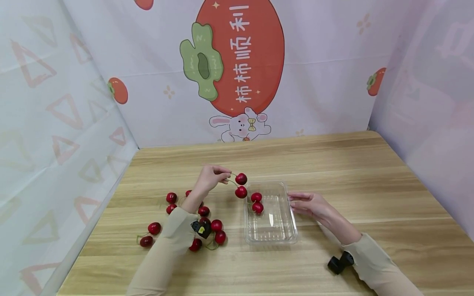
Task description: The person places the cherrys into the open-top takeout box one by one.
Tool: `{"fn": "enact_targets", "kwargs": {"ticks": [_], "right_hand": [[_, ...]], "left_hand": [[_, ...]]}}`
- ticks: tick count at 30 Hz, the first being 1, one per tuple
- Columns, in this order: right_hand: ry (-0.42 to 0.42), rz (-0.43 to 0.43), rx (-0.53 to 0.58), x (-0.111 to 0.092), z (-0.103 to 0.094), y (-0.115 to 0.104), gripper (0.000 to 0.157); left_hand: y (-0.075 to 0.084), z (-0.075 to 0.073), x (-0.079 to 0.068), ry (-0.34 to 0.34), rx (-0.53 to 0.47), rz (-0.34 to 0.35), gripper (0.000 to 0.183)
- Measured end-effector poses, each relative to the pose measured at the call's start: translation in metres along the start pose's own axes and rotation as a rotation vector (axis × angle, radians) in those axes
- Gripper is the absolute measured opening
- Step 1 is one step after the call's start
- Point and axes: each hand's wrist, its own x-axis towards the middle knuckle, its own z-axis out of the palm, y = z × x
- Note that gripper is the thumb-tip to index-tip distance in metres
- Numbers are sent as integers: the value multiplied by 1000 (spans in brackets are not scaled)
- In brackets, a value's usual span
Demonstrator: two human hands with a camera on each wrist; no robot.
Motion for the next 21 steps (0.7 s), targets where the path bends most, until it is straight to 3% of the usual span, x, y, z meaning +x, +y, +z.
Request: {"fn": "enact_targets", "kwargs": {"ticks": [21], "right_hand": [[9,8,19,-1,2,-2,35]], "left_hand": [[0,31,3,-67,-67,-23,14]]}}
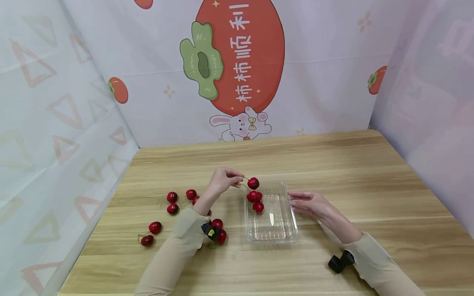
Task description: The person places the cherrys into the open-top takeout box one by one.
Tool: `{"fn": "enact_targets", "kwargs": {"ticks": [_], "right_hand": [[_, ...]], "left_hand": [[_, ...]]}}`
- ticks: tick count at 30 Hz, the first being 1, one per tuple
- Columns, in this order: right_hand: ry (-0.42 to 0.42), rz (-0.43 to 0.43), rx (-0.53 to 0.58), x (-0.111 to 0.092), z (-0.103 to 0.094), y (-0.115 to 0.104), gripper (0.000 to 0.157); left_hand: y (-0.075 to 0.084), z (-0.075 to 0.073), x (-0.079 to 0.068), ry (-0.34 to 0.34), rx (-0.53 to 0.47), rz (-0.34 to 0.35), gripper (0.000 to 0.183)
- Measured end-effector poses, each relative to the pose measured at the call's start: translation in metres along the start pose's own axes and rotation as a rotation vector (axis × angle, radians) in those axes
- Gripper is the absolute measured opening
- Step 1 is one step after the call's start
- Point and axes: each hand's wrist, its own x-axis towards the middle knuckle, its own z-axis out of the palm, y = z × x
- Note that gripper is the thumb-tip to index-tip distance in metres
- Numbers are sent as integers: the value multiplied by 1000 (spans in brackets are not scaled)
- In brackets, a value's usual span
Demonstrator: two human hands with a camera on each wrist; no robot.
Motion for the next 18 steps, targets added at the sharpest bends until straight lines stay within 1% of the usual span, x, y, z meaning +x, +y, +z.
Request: {"fn": "enact_targets", "kwargs": {"ticks": [6,11,14,16,18], "right_hand": [[-17,-5,7,1,-1,1,33],[-19,-6,6,1,-2,1,30],[-17,-6,3,1,-2,1,32],[-15,-5,1,1,-2,1,33],[-16,-6,-3,1,-1,1,34]], "left_hand": [[1,7,1,-40,-10,1,14],[3,13,1,-62,18,-5,14],[3,16,2,-80,34,5,14],[9,17,-3,-96,46,9,15],[8,19,-2,-106,50,2,14]]}}
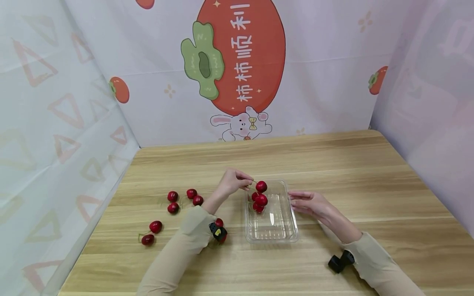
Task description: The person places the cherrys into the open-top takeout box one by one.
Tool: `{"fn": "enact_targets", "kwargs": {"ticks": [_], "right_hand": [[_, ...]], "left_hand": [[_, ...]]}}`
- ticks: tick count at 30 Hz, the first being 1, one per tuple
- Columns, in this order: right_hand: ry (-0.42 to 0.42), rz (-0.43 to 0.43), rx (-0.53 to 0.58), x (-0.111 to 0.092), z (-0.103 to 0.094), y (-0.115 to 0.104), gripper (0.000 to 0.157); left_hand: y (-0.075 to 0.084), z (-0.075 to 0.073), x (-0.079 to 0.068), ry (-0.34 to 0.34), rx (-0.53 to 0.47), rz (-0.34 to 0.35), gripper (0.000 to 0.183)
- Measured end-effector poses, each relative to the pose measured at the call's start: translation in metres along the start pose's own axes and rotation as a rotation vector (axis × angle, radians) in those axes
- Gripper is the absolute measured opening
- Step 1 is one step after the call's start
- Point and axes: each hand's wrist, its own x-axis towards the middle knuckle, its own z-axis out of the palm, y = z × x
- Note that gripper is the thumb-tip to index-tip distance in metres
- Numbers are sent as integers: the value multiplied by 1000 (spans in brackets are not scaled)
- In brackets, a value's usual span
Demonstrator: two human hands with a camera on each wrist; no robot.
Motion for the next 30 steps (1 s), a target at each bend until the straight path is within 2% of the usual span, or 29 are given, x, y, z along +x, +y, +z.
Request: {"fn": "enact_targets", "kwargs": {"ticks": [3,5,11,19,30], "right_hand": [[0,-1,-5,0,0,0,35],[-1,-3,-8,0,1,0,36],[3,-8,-12,-1,1,0,37],[12,0,-10,2,0,2,28],[24,18,2,1,0,1,28]], "left_hand": [[-1,3,1,-11,18,-7,14],[-7,4,7,-15,29,-11,14],[-5,8,9,-42,52,-6,13],[-4,10,15,-89,51,-14,14],[-6,12,17,-113,97,7,12]]}}
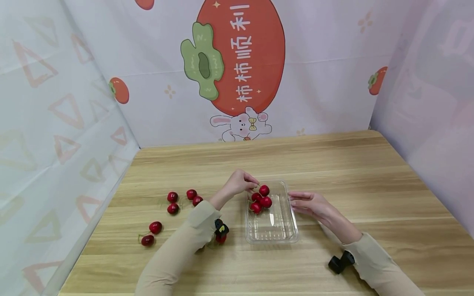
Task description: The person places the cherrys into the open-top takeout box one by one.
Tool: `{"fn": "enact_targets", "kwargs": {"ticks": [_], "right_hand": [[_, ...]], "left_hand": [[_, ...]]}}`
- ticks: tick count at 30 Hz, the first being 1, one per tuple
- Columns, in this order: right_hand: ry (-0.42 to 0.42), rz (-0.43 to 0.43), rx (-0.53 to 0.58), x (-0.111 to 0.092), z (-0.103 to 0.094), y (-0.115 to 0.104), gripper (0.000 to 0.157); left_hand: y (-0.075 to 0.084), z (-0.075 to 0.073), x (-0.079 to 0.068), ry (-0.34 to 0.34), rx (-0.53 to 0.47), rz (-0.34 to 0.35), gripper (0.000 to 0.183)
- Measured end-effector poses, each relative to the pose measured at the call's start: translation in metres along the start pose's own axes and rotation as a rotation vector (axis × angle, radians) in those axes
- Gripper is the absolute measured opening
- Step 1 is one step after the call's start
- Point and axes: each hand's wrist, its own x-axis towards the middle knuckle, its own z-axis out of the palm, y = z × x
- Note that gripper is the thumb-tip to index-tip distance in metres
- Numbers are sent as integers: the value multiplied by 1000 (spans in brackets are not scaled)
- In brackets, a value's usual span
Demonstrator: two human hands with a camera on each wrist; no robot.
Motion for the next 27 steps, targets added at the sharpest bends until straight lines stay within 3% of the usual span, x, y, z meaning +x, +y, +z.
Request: {"fn": "enact_targets", "kwargs": {"ticks": [12,27], "right_hand": [[-13,-5,7,0,-1,0,28],[2,9,16,1,-1,1,26]], "left_hand": [[-2,2,2,-28,59,-5,13],[-6,1,2,-43,60,27,18]]}}
